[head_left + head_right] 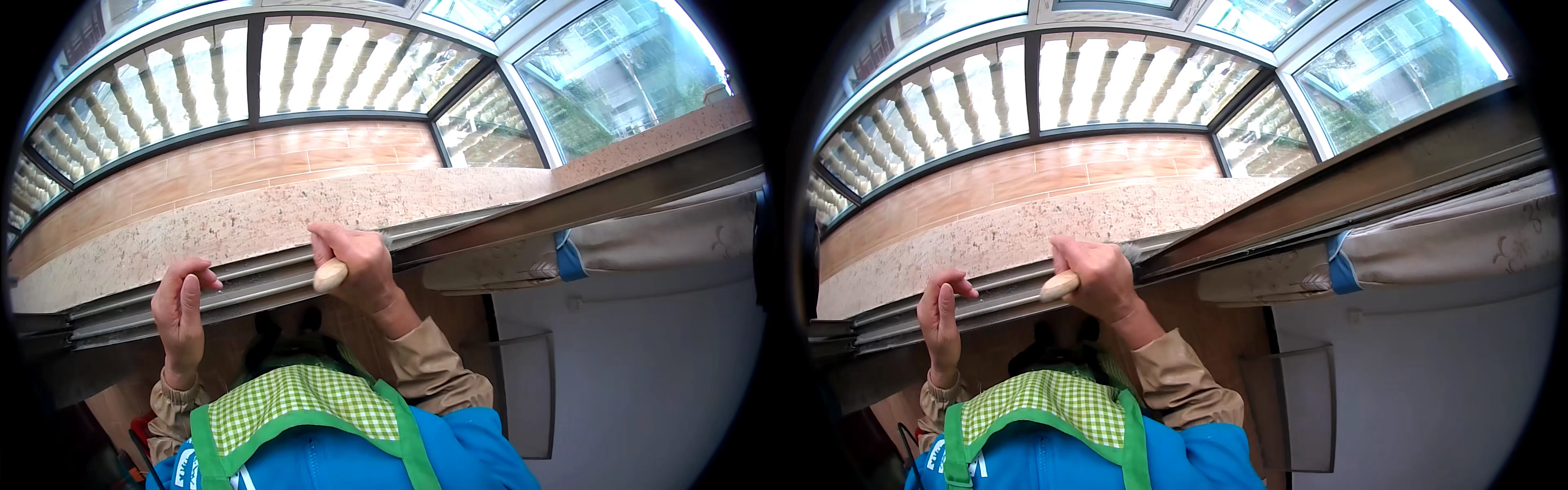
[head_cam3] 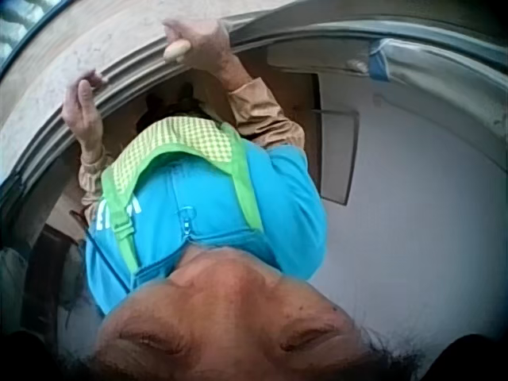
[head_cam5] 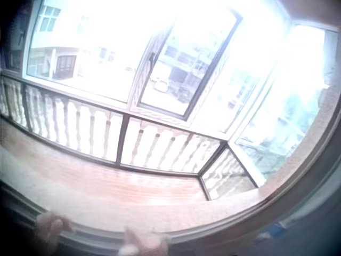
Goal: The person cleans the window track and frame using a brush, then switches to a mop with a cloth to wipe the window glass. The person scrubs the track thoroughly before moving to the glass surface.
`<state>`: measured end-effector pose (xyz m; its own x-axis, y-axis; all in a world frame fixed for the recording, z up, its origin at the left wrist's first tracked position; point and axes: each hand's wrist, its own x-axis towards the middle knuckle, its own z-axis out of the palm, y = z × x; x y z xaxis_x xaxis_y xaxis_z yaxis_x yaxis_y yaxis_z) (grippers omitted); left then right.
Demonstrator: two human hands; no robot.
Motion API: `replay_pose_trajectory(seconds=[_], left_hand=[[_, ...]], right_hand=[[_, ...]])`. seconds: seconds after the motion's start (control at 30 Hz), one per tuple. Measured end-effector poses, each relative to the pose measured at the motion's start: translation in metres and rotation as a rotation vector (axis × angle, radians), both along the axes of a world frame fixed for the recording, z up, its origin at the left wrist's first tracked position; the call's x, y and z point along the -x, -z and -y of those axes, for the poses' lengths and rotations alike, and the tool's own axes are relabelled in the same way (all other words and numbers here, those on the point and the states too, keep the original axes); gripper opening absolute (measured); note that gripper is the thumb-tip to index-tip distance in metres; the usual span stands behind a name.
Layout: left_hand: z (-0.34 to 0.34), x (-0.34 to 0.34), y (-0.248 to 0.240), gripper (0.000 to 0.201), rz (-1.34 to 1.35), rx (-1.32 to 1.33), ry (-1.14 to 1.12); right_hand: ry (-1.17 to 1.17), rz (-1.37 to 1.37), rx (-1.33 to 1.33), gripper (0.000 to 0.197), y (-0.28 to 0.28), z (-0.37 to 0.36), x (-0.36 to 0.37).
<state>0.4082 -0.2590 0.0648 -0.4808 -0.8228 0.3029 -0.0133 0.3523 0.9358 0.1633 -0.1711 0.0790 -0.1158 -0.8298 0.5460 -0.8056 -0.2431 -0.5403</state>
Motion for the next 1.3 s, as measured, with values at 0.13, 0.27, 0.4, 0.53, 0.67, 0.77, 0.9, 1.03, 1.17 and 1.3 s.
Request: replay_pose_trajectory(seconds=[0.13,0.27,0.4,0.53,0.67,0.77,0.9,1.03,1.17,1.3], left_hand=[[0.0,-0.006,0.005,0.026,-0.021,-0.017,-0.031],[0.005,-0.02,-0.006,0.025,0.005,0.079,-0.126],[0.008,-0.042,0.002,0.026,-0.02,0.027,-0.249],[0.009,-0.049,0.007,0.024,-0.036,0.011,-0.266],[0.014,-0.061,0.003,0.029,0.038,0.123,-0.457],[0.021,-0.079,-0.01,0.032,-0.061,0.153,-0.617],[0.017,-0.131,-0.002,0.035,-0.047,0.206,-0.783],[0.004,-0.147,0.013,0.031,-0.037,0.121,-0.829],[-0.006,-0.149,0.018,0.031,-0.071,0.079,-0.815],[-0.015,-0.16,0.005,0.029,-0.045,0.178,-0.893]], right_hand=[[-0.463,0.722,0.018,0.018,0.021,0.018,-0.067],[-0.709,0.6,0.254,0.022,-0.021,0.018,-0.072],[-0.144,0.862,-0.125,0.019,-0.01,-0.018,-0.014],[-0.502,0.515,-0.036,0.029,0.022,0.019,-0.074],[-0.642,0.796,0.054,0.016,0.014,0.091,-0.172],[-0.704,1.158,-0.055,0.01,-0.006,0.114,-0.177],[-0.538,0.764,-0.257,0.01,-0.048,0.081,-0.101],[-0.398,0.667,-0.402,0.009,0.002,0.083,-0.099],[-0.642,0.978,-0.122,0.008,0.025,0.149,-0.217],[-0.783,1.108,-0.152,0.011,-0.007,0.177,-0.245]])
